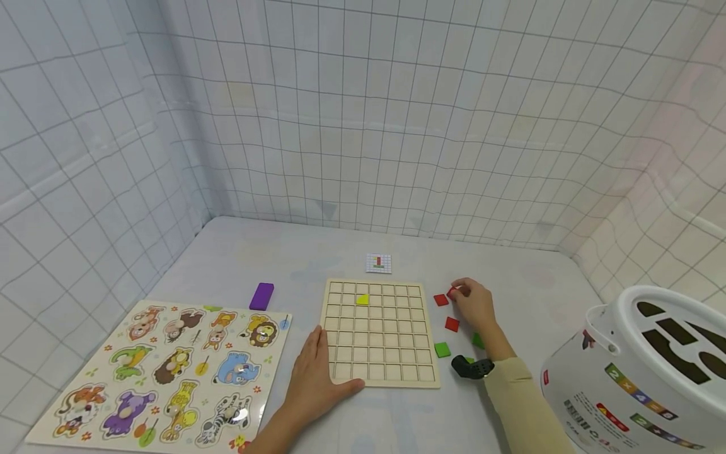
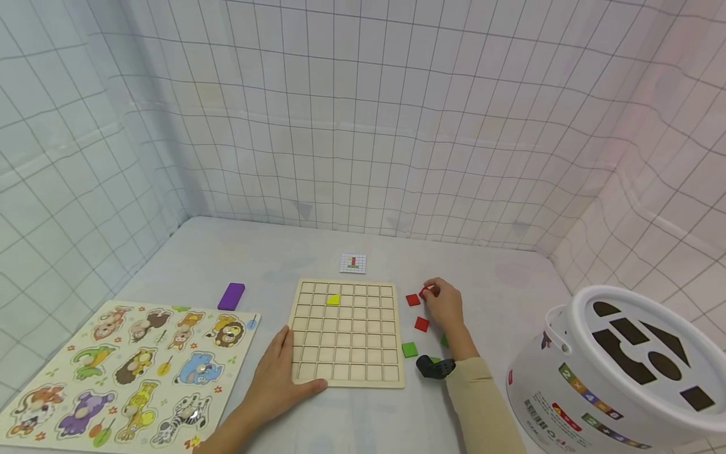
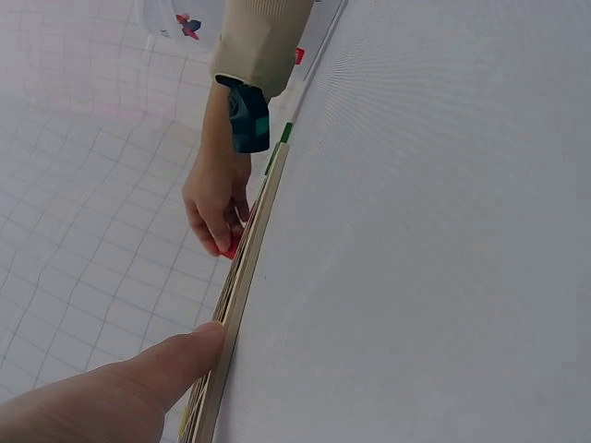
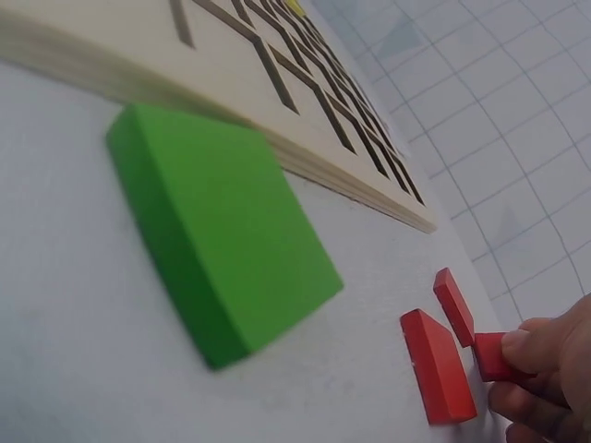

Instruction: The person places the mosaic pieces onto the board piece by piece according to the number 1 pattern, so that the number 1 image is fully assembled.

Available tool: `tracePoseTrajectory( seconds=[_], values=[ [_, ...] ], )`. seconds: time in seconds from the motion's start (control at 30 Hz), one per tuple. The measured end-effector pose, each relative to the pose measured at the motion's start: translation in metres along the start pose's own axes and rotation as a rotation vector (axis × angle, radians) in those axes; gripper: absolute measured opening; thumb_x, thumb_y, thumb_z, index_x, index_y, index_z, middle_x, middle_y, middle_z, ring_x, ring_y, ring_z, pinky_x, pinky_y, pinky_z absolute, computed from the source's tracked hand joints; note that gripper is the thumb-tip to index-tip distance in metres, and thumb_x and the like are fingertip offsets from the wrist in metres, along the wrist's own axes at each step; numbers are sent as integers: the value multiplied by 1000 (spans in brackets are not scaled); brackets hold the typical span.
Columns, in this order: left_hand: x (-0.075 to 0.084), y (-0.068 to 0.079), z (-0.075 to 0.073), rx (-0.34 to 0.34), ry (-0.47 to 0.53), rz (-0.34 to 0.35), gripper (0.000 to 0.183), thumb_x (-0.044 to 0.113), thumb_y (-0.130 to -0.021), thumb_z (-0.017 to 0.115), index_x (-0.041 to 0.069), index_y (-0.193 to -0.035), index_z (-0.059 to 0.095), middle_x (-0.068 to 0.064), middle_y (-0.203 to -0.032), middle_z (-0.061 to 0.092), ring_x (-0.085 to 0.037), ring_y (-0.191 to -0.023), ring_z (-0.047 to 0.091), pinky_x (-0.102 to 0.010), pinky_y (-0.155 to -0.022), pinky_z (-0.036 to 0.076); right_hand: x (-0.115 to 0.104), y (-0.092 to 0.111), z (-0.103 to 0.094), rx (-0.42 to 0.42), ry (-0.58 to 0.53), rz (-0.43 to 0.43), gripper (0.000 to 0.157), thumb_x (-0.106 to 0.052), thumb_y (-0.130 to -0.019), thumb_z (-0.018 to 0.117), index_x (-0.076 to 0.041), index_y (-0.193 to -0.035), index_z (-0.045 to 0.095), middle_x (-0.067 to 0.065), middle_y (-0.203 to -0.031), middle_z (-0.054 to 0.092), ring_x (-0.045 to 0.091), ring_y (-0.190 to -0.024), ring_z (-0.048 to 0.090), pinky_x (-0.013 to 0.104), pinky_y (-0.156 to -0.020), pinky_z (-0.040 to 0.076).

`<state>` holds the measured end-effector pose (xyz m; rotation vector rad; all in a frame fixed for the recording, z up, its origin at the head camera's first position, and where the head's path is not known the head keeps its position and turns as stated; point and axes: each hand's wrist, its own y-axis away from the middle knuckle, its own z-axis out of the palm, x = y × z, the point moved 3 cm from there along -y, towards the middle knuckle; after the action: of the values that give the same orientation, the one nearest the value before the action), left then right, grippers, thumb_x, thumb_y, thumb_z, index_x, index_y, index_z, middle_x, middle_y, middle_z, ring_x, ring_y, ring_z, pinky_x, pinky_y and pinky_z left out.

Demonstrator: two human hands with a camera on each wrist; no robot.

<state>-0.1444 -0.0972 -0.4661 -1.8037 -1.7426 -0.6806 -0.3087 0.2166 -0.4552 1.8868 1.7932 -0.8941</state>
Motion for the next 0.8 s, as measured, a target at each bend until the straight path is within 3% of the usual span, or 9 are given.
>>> tracePoseTrajectory(
  seconds=[0.53, 0.8],
  values=[
    [-3, -2, 2, 3, 4, -12, 123, 56, -69, 81, -12, -150, 19, -26, -158, 14, -43, -145, 12, -58, -114, 17, -18, 1, 6, 6, -44, -118, 18, -8, -94, 63, -1, -111, 67, 15, -98, 68, 29, -89, 62, 41, -75, 51],
    [-1, 0, 0, 6, 8, 4, 124, 57, -68, 81, -13, -149, 19, -28, -157, 14, -43, -144, 14, -58, -114, 17, -35, 4, 11, -22, -89, -165, 17, -7, -93, 64, -1, -109, 68, 14, -96, 68, 28, -87, 63, 30, -64, 52]
  ],
)
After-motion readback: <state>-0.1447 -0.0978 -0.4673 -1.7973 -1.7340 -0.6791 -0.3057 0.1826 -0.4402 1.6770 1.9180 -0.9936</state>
